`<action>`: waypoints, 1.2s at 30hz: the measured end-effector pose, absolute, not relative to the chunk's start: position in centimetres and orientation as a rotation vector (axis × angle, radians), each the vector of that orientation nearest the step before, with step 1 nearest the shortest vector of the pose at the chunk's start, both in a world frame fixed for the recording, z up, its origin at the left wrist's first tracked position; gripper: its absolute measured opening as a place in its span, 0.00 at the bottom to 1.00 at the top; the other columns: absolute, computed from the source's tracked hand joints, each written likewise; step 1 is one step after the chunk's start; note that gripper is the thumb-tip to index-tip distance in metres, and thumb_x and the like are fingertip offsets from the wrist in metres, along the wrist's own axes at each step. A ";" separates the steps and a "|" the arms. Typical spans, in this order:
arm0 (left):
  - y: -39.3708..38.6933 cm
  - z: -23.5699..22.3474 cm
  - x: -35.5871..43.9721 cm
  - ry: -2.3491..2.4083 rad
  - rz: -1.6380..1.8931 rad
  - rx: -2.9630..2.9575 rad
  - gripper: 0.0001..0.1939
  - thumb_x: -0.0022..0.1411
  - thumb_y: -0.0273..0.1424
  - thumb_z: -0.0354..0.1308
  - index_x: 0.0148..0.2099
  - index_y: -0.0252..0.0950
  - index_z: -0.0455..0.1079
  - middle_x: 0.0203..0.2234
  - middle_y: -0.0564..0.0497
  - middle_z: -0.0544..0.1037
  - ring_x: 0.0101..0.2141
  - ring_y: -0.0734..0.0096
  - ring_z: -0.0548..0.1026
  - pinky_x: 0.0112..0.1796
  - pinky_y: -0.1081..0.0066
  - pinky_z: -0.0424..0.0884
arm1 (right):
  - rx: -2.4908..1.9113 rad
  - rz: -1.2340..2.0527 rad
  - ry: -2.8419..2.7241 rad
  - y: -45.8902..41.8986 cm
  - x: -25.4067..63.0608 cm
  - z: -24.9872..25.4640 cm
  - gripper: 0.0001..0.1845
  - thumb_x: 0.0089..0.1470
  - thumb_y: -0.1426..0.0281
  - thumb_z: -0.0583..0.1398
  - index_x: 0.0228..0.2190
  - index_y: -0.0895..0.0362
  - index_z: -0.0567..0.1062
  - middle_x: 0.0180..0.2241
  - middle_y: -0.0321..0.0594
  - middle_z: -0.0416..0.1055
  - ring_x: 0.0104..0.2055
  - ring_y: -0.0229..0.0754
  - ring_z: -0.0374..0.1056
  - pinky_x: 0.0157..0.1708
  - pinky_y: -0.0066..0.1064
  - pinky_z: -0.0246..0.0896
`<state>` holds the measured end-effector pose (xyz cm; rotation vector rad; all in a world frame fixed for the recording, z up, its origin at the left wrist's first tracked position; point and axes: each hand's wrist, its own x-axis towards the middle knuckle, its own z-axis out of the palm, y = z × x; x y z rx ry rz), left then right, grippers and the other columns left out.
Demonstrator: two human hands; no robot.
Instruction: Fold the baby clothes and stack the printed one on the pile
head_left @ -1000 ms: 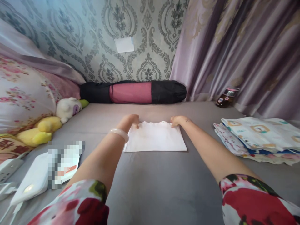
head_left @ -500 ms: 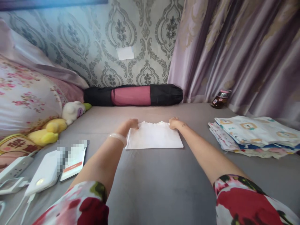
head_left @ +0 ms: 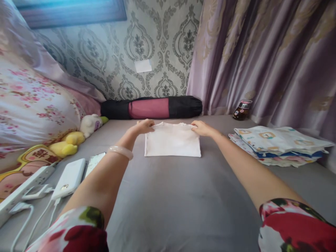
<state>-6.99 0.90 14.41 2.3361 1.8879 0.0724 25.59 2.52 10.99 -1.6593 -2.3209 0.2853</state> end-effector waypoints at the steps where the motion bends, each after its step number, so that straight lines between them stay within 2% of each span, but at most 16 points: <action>1: 0.8 15.4 -7.1 1.869 0.155 2.342 0.14 0.54 0.33 0.58 0.45 0.39 0.71 0.40 0.52 0.79 0.43 0.63 0.73 0.45 0.66 0.62 | -1.603 0.297 -2.323 2.5 25.9 11.8 0.16 0.57 0.75 0.58 0.47 0.59 0.75 0.49 0.45 0.73 0.50 0.44 0.68 0.48 0.28 0.60; 5: -0.1 17.7 -7.1 1.906 0.515 2.412 0.12 0.55 0.33 0.57 0.43 0.39 0.71 0.38 0.52 0.78 0.43 0.62 0.73 0.47 0.62 0.59 | -1.421 0.211 -2.253 1.9 26.7 14.4 0.15 0.56 0.75 0.58 0.44 0.58 0.77 0.44 0.45 0.76 0.46 0.46 0.70 0.46 0.31 0.61; 9: -1.3 17.0 -6.8 1.978 0.715 2.455 0.11 0.57 0.30 0.54 0.43 0.39 0.70 0.38 0.51 0.78 0.44 0.61 0.73 0.51 0.58 0.54 | -1.305 0.035 -2.216 0.6 27.0 14.5 0.15 0.56 0.75 0.57 0.44 0.59 0.77 0.43 0.45 0.75 0.45 0.46 0.70 0.47 0.33 0.61; 18: -6.0 11.3 -8.0 1.758 0.603 2.591 0.11 0.60 0.29 0.49 0.42 0.41 0.71 0.34 0.52 0.79 0.42 0.63 0.72 0.55 0.55 0.51 | -1.184 -0.024 -2.393 -4.5 28.0 10.0 0.13 0.56 0.75 0.54 0.42 0.58 0.75 0.41 0.45 0.73 0.45 0.46 0.67 0.47 0.35 0.59; 22: -8.1 9.4 -8.4 1.642 0.589 2.662 0.12 0.60 0.28 0.49 0.41 0.42 0.72 0.33 0.52 0.78 0.41 0.64 0.72 0.56 0.55 0.50 | -1.141 0.003 -2.473 -6.8 28.5 8.6 0.15 0.55 0.78 0.52 0.42 0.57 0.73 0.42 0.44 0.72 0.46 0.46 0.66 0.48 0.35 0.58; 31: -12.4 6.2 -8.2 1.469 0.322 2.740 0.19 0.53 0.19 0.47 0.42 0.42 0.70 0.39 0.51 0.79 0.45 0.62 0.71 0.57 0.50 0.50 | -1.090 0.063 -2.652 -10.9 29.2 4.6 0.18 0.53 0.81 0.51 0.42 0.57 0.72 0.41 0.45 0.70 0.45 0.46 0.64 0.46 0.35 0.58; 34: -13.4 5.9 -8.5 1.427 0.184 2.695 0.21 0.49 0.19 0.48 0.43 0.42 0.71 0.42 0.51 0.79 0.48 0.61 0.70 0.58 0.49 0.49 | -1.107 0.130 -2.706 -11.6 29.4 4.5 0.22 0.49 0.83 0.51 0.44 0.58 0.73 0.44 0.45 0.70 0.46 0.46 0.64 0.46 0.35 0.58; 36: -13.5 6.1 -8.5 1.451 0.140 2.635 0.21 0.49 0.20 0.49 0.43 0.42 0.71 0.42 0.52 0.79 0.47 0.61 0.72 0.58 0.49 0.49 | -1.182 0.177 -2.706 -11.6 29.0 5.0 0.21 0.48 0.83 0.52 0.42 0.57 0.74 0.44 0.44 0.71 0.47 0.46 0.65 0.47 0.35 0.58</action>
